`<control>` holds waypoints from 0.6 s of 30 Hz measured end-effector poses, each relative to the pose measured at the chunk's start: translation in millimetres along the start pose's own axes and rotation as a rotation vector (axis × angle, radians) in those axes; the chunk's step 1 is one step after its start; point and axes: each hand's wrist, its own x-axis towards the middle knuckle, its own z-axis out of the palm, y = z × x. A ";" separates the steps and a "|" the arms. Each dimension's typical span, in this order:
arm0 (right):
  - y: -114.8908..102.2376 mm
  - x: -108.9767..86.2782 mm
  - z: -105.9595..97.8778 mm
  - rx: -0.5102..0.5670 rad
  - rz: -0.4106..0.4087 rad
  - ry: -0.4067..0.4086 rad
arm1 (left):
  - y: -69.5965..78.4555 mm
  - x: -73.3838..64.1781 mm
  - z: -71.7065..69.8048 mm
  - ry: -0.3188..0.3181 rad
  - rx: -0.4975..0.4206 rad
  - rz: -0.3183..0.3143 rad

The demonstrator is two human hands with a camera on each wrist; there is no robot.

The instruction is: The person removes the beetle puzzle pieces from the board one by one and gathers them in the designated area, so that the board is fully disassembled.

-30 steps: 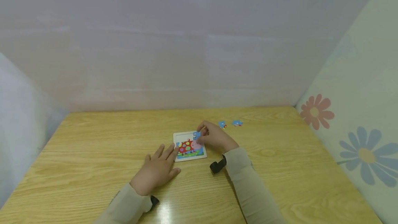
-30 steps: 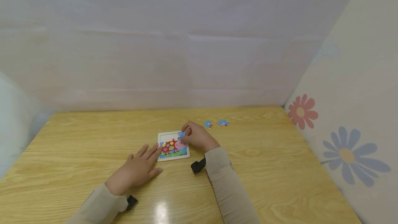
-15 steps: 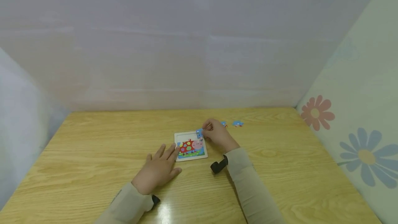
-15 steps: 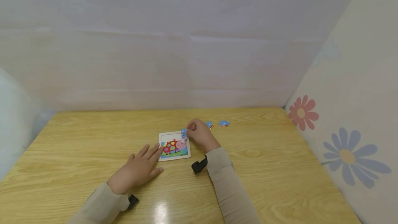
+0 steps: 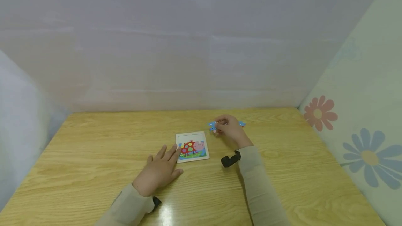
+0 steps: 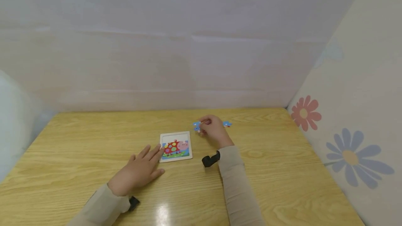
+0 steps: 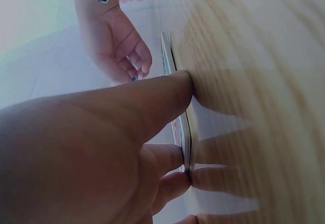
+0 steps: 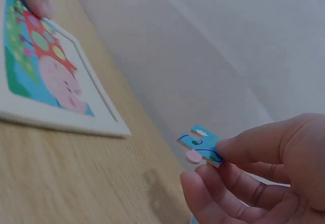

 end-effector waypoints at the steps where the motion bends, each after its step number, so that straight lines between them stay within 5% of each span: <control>1: 2.8 0.0 -5.7 0.008 -0.002 0.014 | 1.8 0.3 0.1 -0.002 0.001 -0.003; 10: 20.9 -3.2 -50.0 0.166 0.046 0.199 | 9.3 0.5 -3.6 -0.002 0.001 -0.005; 18: 36.7 -15.8 -74.7 0.117 0.048 0.385 | 12.7 3.1 -1.6 -0.019 0.014 -0.005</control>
